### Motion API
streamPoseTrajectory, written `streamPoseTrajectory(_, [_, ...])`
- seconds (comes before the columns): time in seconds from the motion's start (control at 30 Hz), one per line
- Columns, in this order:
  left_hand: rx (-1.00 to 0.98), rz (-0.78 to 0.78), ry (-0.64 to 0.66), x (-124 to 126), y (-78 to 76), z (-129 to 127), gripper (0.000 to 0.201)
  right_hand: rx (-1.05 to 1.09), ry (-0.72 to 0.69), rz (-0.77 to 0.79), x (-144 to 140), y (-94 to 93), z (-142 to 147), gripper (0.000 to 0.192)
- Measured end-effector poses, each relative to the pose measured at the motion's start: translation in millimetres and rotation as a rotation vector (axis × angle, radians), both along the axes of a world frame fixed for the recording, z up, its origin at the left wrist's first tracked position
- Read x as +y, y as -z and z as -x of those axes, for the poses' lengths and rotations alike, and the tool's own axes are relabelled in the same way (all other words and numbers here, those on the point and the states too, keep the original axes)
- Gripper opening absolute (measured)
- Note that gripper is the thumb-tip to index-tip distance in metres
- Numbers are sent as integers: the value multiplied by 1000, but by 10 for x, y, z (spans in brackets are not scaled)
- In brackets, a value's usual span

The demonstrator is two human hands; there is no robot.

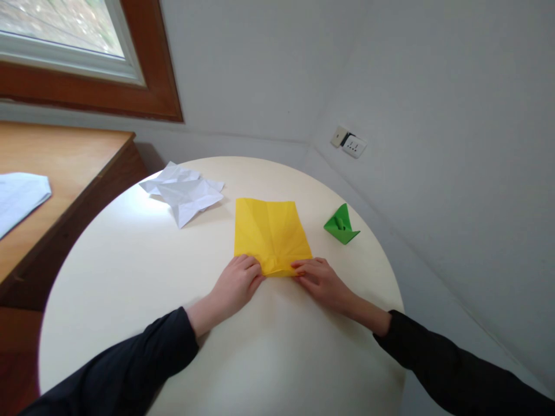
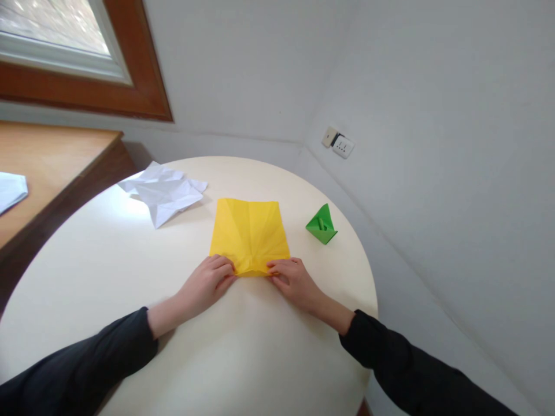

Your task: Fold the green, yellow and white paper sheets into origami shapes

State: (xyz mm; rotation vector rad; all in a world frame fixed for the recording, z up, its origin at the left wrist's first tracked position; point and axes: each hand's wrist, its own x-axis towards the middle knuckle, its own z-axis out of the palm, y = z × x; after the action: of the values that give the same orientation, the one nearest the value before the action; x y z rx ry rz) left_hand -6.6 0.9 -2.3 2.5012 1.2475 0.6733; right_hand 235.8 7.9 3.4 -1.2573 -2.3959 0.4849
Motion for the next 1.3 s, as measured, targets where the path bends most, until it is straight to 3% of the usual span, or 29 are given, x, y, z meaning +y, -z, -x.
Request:
streamPoseTrajectory(0.67, [288, -94, 58, -62, -24, 8, 19, 106, -55, -162, -73, 180, -104, 17])
streamPoseTrajectory(0.8, [282, -64, 54, -75, -40, 18, 18, 157, -41, -106, -74, 191, -111, 17])
streamPoseTrajectory(1.07, [131, 91, -76, -23, -76, 18, 16, 234, 97, 91, -70, 116, -64, 12])
streamPoseTrajectory(1.3, [69, 107, -132, -25, -70, 16, 15, 220, 132, 127, -55, 88, -27, 12])
